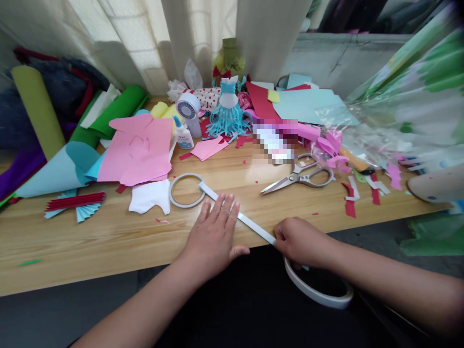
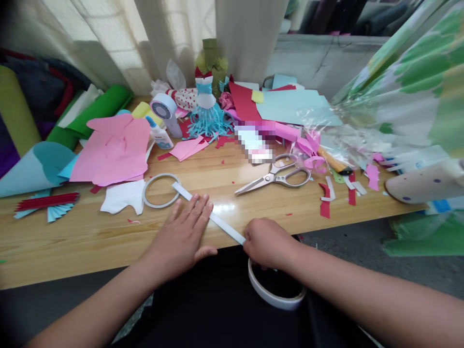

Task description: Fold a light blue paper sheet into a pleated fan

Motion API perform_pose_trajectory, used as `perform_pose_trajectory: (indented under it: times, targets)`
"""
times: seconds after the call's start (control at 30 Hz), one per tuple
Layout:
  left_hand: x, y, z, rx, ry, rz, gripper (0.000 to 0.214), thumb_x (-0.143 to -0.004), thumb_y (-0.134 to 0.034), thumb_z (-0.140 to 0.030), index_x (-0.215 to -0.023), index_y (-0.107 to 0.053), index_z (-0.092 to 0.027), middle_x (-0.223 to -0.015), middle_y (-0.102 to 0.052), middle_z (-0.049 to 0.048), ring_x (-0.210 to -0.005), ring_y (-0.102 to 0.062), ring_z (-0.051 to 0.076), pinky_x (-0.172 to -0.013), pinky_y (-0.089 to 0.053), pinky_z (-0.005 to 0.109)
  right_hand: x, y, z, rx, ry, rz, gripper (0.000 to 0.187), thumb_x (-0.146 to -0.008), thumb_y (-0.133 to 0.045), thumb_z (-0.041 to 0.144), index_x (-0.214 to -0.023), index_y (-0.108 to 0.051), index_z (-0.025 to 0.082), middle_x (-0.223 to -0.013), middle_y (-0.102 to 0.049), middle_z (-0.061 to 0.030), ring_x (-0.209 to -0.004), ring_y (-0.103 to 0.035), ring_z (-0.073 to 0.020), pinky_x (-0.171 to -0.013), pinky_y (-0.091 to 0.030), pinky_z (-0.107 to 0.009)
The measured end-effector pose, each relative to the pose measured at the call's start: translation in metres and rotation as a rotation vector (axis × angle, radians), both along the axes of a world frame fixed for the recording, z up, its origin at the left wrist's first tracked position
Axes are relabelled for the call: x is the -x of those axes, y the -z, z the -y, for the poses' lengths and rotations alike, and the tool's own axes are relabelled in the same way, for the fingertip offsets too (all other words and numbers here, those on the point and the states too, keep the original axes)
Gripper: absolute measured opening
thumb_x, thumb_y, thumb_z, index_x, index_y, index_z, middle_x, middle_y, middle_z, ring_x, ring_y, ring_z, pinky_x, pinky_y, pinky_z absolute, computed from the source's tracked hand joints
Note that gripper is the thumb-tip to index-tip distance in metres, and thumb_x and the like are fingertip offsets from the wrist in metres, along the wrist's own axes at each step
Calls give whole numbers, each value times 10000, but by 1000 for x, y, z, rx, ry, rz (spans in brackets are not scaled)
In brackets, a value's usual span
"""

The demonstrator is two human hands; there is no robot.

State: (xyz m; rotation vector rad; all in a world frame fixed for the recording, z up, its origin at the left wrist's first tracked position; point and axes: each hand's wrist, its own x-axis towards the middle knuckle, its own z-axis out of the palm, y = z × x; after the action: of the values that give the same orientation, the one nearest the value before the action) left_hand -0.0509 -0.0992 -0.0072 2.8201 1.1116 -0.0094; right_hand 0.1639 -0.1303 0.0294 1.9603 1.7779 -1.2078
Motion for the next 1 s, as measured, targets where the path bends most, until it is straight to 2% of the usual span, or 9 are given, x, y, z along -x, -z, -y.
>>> perform_pose_trajectory:
  times: [0.1, 0.17, 0.3, 0.4, 0.47, 0.57, 0.67, 0.8, 1.0]
  targets:
    - [-7, 1, 9, 22, 151, 35, 923, -759, -476, -695, -1443, -241, -121, -1533, -143, 131, -1416, -64, 301, -1133, -170, 492, 0, 0, 0, -17, -6, 7, 176, -709, -488, 186, -560, -581, 182, -475, -629, -15, -423, -577, -115, -442, -366, -193]
    - [-11, 2, 14, 24, 197, 45, 906, -740, -568, -637, -1443, -250, -161, -1537, -140, 111, -1414, -68, 303, -1129, -202, 477, -1, 0, 2, -31, -3, 5, 179, -711, -490, 188, -557, -580, 179, -482, -633, -18, -436, -577, -112, -442, -356, -191]
    - [-15, 2, 21, 23, 157, 28, 907, -695, -705, -497, -1441, -252, -249, -1538, -142, 103, -1406, -91, 316, -1114, -237, 497, -3, -3, 4, 23, 42, -63, 187, -735, -476, 215, -584, -579, 177, -507, -644, -20, -436, -591, -116, -432, -368, -187]
    - [-20, 2, 26, -7, 84, 31, 938, -687, -717, -485, -1449, -239, -221, -1529, -145, 140, -1402, -93, 324, -1112, -236, 510, -11, -11, -1, 101, 136, -159, 173, -746, -482, 252, -622, -576, 177, -572, -670, -19, -441, -603, -121, -424, -386, -192]
    - [-27, 3, 28, -38, 20, 30, 930, -696, -704, -495, -1448, -250, -188, -1519, -152, 166, -1396, -106, 341, -1109, -233, 528, -20, -18, -10, 97, 140, -182, 165, -746, -485, 253, -641, -584, 174, -591, -675, -17, -455, -609, -120, -427, -384, -190]
    - [-42, 4, 30, -72, -13, 32, 926, -712, -679, -513, -1437, -270, -106, -1503, -168, 198, -1387, -132, 356, -1110, -247, 520, -35, -25, -28, 55, 7, -103, 180, -753, -471, 242, -679, -618, 169, -553, -657, -13, -476, -612, -125, -450, -381, -194]
    - [-57, 4, 28, -78, 41, 36, 914, -732, -666, -492, -1426, -274, -45, -1499, -170, 193, -1385, -146, 347, -1113, -281, 472, -48, -29, -47, -10, -144, 13, 191, -749, -469, 226, -693, -642, 168, -539, -650, -19, -498, -604, -139, -483, -377, -212]
    - [-69, 2, 27, -50, 48, 5, 833, -743, -673, -398, -1432, -293, -125, -1506, -185, 148, -1375, -164, 374, -1088, -306, 531, -56, -34, -61, -93, -243, 86, 168, -723, -516, 226, -633, -640, 157, -611, -662, -60, -584, -600, -173, -530, -353, -245]
    - [-75, 2, 30, -77, 20, -7, 647, -804, -528, -190, -1419, -334, -224, -1498, -243, 86, -1349, -237, 411, -998, -346, 658, -53, -41, -61, -84, -364, 104, 228, -782, -493, 266, -696, -670, 151, -578, -643, -47, -517, -557, -144, -536, -338, -246]
